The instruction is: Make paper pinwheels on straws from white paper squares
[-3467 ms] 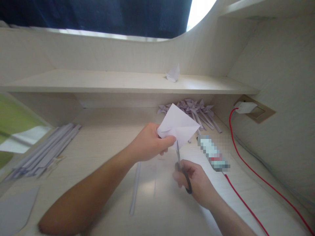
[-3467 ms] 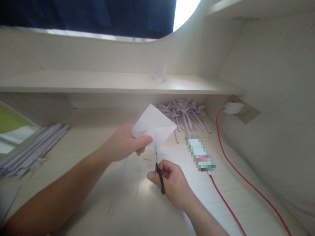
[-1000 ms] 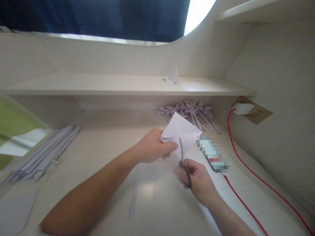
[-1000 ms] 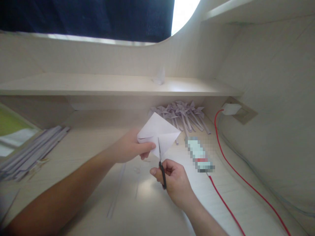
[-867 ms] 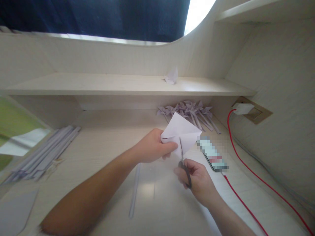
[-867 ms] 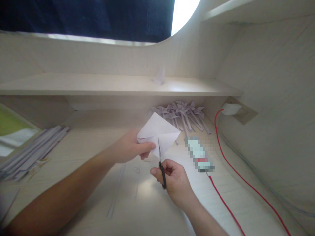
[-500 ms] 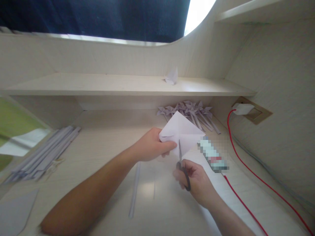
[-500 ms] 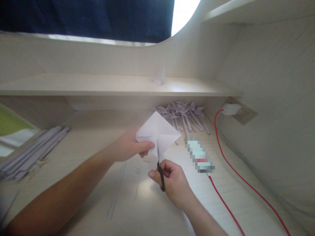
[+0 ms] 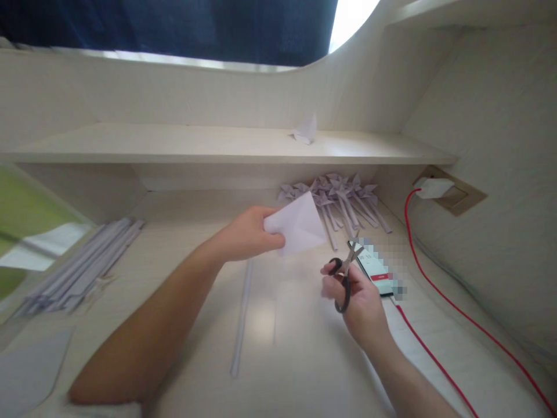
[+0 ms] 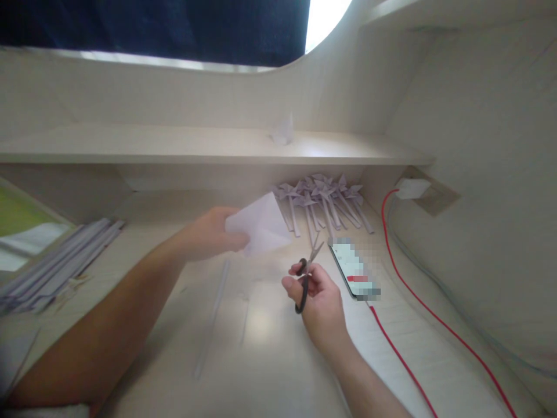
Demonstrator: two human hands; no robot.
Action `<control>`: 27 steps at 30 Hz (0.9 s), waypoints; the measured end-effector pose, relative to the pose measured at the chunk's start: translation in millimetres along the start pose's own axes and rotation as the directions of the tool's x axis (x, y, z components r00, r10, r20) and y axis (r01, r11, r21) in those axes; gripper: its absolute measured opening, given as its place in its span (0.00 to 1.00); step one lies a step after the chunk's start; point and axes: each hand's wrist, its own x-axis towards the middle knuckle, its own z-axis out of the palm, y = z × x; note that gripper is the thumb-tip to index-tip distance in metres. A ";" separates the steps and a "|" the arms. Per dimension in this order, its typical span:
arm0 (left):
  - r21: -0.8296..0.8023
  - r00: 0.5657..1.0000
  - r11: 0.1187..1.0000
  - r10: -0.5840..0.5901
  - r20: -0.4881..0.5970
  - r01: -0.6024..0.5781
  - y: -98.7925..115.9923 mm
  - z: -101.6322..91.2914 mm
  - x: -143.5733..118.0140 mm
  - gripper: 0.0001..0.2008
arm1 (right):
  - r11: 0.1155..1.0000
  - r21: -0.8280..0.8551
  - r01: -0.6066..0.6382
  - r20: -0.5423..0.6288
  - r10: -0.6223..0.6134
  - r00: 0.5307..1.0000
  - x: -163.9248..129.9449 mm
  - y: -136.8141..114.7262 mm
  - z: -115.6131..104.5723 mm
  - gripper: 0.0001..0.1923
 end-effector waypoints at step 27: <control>-0.242 0.989 0.968 -0.027 0.148 0.062 -7.6 64.8 10.0 0.13 | 0.999 0.040 -0.007 -0.036 0.009 0.999 2.9 5.8 -4.3 0.16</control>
